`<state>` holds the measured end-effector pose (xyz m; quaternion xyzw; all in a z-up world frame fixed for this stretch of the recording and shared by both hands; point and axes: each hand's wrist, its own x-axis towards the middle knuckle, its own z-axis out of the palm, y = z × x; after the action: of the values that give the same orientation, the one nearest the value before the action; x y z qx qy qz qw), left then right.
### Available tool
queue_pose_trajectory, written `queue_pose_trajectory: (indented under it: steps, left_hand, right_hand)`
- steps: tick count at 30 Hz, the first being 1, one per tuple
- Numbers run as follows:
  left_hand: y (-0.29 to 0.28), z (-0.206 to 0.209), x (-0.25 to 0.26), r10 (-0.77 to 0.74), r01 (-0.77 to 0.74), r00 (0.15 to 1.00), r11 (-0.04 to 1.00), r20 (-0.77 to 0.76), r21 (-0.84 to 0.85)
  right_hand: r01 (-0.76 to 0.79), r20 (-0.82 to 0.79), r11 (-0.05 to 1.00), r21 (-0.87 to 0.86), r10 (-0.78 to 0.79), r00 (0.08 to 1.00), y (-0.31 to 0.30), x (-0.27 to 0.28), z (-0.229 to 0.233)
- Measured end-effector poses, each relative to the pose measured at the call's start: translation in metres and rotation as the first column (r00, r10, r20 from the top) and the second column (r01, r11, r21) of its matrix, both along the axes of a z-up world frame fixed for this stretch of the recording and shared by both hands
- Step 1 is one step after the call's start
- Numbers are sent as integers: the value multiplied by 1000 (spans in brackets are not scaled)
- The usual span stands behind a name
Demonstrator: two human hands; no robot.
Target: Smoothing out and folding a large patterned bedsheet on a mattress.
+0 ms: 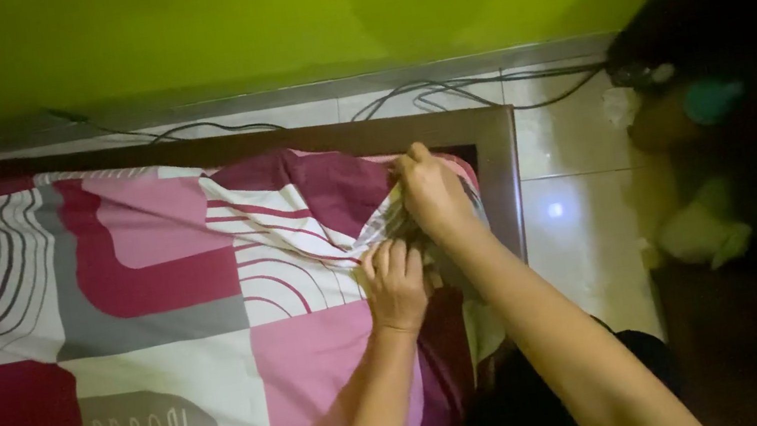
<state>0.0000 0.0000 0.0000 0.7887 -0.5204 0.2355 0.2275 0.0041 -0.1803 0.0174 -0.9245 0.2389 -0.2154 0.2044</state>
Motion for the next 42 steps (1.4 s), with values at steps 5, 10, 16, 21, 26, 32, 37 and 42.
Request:
queue_pose_trajectory:
  steps: [5,10,16,21,26,32,37,42]
  left_hand:
    - [0,-8,0,59,-60,997,998,55,15]
    - [-2,7,-4,98,-99,995,995,36,17]
    - [-7,32,-10,157,-152,986,985,58,-77]
    - [-6,34,-9,100,-98,994,993,38,-60]
    - [3,45,-30,65,-63,997,997,29,-50]
    - [0,81,-35,-54,52,992,998,-116,-20]
    - [-24,84,-7,8,-8,988,1000,-151,-2]
    - [-64,90,23,360,-306,912,917,-196,258]
  right_hand:
    - [-22,-82,1000,22,24,996,17,0,43]
    - [-34,-144,998,-60,25,989,11,0,24]
    - [174,-223,984,-41,-178,958,-32,-13,22]
    - [250,-288,968,28,-232,929,-60,-15,18]
    - [300,-372,947,116,-239,897,-77,-7,-9]
    - [256,-362,967,5,-237,901,-91,-16,6]
    - [144,-283,984,-104,-168,944,-91,-27,12]
    - [-4,-315,995,-103,-29,949,-82,-45,34]
